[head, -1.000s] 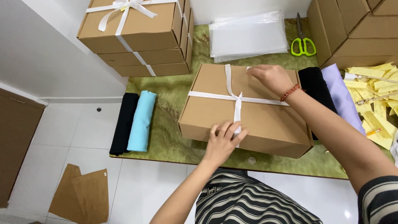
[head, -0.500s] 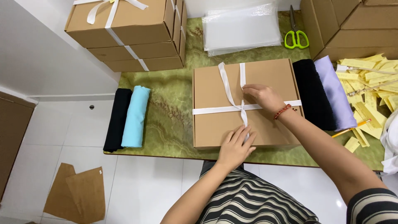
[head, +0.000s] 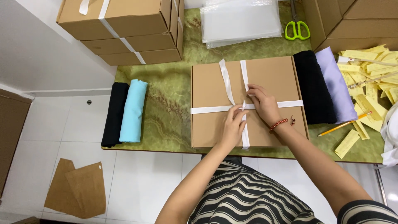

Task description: Packing items into a cardboard box and tying a decorative ribbon around it

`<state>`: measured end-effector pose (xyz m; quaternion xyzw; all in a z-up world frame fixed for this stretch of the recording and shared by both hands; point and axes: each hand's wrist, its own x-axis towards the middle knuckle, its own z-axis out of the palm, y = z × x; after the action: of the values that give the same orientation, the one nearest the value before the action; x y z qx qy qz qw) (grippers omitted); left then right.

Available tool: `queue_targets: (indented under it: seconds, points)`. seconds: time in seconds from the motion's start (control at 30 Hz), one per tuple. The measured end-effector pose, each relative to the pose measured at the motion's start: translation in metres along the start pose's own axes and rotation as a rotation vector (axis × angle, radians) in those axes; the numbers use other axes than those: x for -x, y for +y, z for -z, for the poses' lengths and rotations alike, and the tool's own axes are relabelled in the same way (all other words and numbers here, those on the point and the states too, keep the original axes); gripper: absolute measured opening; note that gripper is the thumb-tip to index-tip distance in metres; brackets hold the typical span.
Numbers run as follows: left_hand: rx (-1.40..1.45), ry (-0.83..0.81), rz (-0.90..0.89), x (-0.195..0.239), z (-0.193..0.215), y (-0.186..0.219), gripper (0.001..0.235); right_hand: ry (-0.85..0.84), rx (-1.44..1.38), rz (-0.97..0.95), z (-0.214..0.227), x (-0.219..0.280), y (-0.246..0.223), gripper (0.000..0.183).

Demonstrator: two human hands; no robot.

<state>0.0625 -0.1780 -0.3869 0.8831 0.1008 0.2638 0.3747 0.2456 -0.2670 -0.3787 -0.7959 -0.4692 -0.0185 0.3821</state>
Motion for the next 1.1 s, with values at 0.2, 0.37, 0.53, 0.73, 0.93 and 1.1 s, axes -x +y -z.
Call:
queue_targets:
  seconds: [0.2, 0.37, 0.53, 0.73, 0.93, 1.1]
  points:
    - [-0.322, 0.053, 0.172, -0.016, 0.018, 0.012, 0.061, 0.060, -0.038, 0.023, -0.002, 0.008, -0.003, 0.020]
    - [-0.396, -0.012, 0.253, -0.039, 0.019, -0.002, 0.067, 0.045, 0.003, 0.010, 0.000, 0.013, -0.011, 0.031]
    - [-0.374, 0.009, 0.244, -0.059, 0.002, -0.031, 0.045, 0.042, -0.003, 0.006, 0.003, 0.015, -0.018, 0.031]
    - [0.019, 0.053, 0.348, -0.090, -0.020, -0.085, 0.040, 0.041, -0.012, -0.003, 0.003, 0.017, -0.019, 0.035]
    - [0.472, 0.087, 0.625, -0.120, -0.029, -0.108, 0.036, 0.032, -0.043, 0.002, 0.005, 0.018, -0.026, 0.041]
    - [0.507, 0.053, 0.731, -0.147, -0.036, -0.112, 0.036, 0.024, -0.031, 0.023, 0.003, 0.022, -0.023, 0.040]
